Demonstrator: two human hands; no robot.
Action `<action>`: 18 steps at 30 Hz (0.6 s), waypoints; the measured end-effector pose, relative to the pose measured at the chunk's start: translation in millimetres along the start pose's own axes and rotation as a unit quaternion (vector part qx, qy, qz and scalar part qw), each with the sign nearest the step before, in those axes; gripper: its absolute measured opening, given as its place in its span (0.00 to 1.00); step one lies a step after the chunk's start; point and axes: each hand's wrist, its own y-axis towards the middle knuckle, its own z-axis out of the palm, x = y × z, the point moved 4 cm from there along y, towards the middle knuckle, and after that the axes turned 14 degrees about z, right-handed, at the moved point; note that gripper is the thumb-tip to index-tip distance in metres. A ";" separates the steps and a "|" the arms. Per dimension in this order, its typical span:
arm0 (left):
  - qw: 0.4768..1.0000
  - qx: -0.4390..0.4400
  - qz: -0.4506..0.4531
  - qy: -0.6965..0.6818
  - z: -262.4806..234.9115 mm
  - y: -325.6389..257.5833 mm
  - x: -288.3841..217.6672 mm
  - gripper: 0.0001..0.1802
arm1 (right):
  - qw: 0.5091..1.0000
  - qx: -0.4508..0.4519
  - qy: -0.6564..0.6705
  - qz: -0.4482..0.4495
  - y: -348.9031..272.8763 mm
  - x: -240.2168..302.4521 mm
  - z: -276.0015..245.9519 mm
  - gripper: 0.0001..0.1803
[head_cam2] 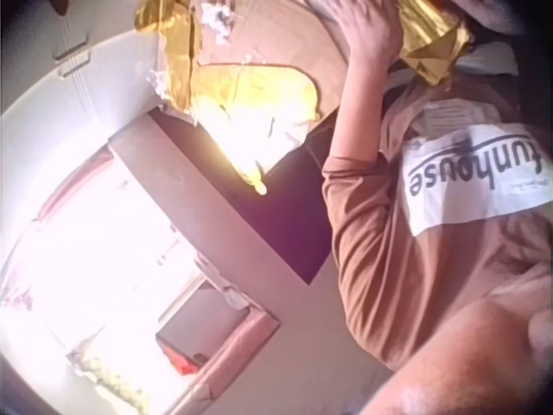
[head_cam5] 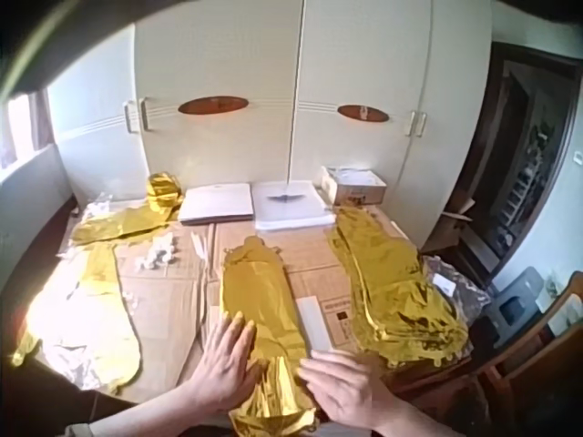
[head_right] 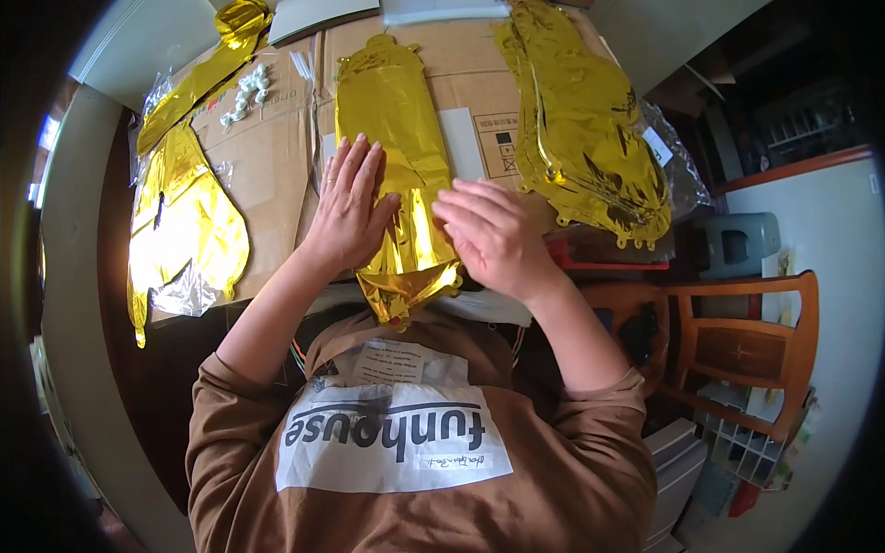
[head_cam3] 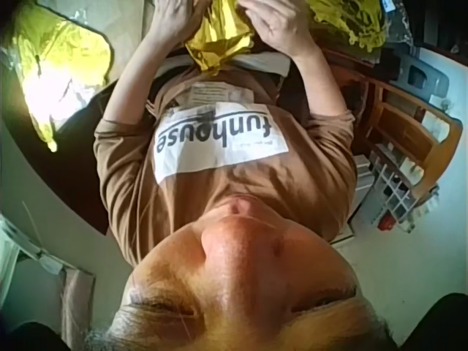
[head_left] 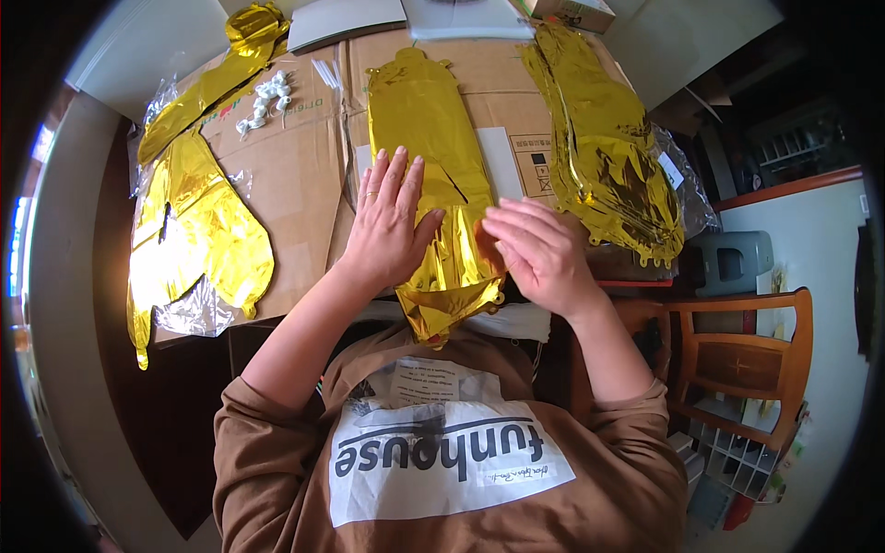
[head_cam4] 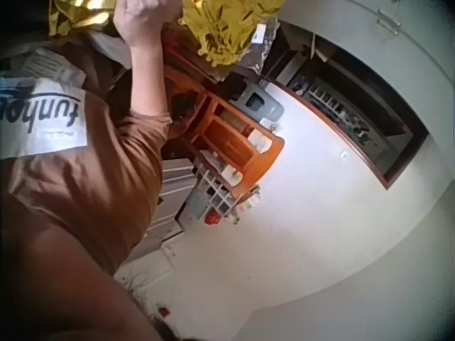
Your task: Folding gold foil balloons and placing them onto cardboard inserts for packaging.
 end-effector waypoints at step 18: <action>0.995 0.064 -0.038 0.070 19.2 2.7 -30.0 0.68 | 0.995 0.073 -0.063 0.024 -2.6 -21.4 12.7 0.17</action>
